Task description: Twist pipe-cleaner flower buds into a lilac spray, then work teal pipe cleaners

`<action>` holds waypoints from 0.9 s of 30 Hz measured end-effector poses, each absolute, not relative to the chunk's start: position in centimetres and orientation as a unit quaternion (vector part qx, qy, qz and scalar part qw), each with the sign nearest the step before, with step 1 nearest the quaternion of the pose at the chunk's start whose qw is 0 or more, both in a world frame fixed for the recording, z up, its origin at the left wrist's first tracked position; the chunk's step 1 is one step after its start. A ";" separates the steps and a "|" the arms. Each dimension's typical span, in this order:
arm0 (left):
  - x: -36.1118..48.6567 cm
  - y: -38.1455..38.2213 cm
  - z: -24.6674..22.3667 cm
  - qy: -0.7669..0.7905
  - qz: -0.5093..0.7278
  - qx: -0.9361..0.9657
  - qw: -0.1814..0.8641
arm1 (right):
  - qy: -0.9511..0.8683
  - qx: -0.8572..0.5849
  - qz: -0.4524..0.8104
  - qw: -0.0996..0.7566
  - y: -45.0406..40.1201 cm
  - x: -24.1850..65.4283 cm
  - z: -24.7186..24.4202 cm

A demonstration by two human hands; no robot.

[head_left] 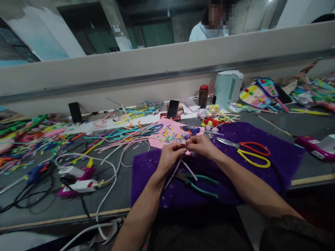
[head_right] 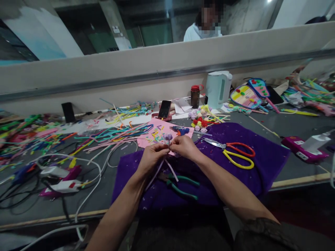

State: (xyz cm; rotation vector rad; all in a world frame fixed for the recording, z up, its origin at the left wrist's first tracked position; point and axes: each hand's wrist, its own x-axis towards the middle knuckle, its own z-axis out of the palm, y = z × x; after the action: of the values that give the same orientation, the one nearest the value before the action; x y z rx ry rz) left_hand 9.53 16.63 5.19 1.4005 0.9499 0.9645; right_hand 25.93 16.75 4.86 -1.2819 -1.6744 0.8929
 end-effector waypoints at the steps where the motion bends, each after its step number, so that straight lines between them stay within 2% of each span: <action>1: 9.4 16.7 5.2 0.405 0.417 0.596 0.554 | -0.659 -0.508 0.368 0.415 16.6 25.8 5.0; 8: 9.2 16.8 5.4 0.421 0.408 0.579 0.567 | -0.637 -0.414 0.524 0.386 16.2 26.3 6.1; 15: 9.0 16.3 5.9 0.383 0.369 0.614 0.584 | -0.603 -0.397 0.590 0.361 16.7 27.2 5.9; 21: 9.3 16.3 6.1 0.363 0.408 0.536 0.644 | -0.532 -0.396 0.594 0.456 16.5 25.9 5.7; 27: 9.5 16.6 6.2 0.350 0.427 0.436 0.711 | -0.571 -0.379 0.451 0.572 15.8 24.7 5.5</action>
State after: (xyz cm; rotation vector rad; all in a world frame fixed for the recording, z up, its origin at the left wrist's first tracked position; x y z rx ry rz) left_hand 9.51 16.55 6.16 0.9665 0.7760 0.9477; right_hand 24.68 15.82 5.46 -0.8879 -1.3386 1.0570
